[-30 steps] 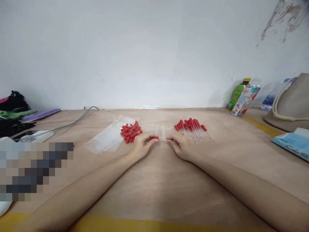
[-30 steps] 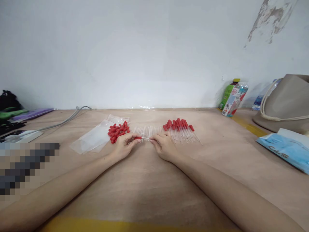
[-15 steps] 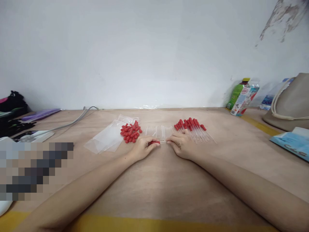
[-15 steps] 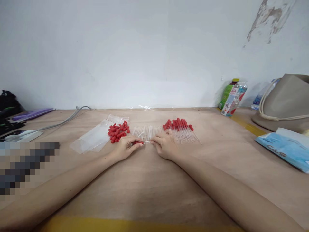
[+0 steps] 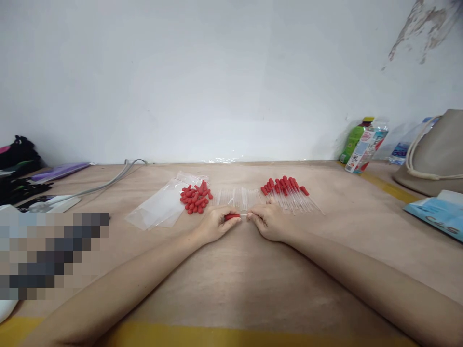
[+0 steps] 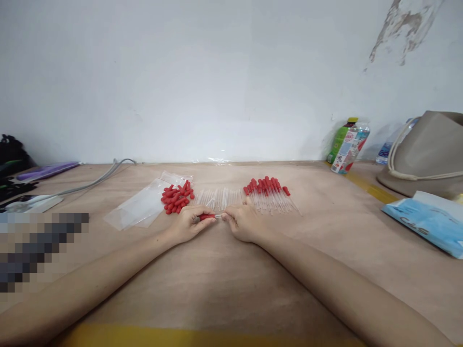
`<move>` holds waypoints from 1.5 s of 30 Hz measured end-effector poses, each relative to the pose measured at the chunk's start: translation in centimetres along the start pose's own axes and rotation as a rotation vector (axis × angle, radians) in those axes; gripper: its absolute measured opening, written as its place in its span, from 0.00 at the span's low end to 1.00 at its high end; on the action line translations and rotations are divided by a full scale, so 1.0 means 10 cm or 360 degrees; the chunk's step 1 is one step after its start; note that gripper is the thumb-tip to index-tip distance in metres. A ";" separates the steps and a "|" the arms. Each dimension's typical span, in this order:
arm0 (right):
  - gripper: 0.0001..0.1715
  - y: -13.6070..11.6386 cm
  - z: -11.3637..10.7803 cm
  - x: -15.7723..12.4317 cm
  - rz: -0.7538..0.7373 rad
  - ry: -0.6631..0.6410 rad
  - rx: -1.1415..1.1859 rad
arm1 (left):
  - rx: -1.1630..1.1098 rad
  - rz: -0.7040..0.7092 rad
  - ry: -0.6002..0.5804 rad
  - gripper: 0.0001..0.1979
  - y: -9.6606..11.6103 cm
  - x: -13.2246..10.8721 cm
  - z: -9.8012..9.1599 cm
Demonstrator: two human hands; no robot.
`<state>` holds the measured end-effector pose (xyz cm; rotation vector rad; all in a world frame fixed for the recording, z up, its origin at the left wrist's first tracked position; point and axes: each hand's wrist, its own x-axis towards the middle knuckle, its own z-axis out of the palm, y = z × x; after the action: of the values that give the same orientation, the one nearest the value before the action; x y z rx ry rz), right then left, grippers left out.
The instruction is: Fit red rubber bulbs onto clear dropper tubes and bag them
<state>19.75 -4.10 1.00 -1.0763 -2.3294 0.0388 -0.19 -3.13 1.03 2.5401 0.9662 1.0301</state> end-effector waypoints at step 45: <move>0.17 0.54 -0.05 0.01 0.0699 0.0625 -0.0682 | 0.0643 -0.0236 0.0284 0.11 -0.23 -0.02 -0.11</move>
<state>23.70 -0.50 0.14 -1.6231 -1.7540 -0.4808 -2.14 -1.53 0.69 2.6603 1.5251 1.1280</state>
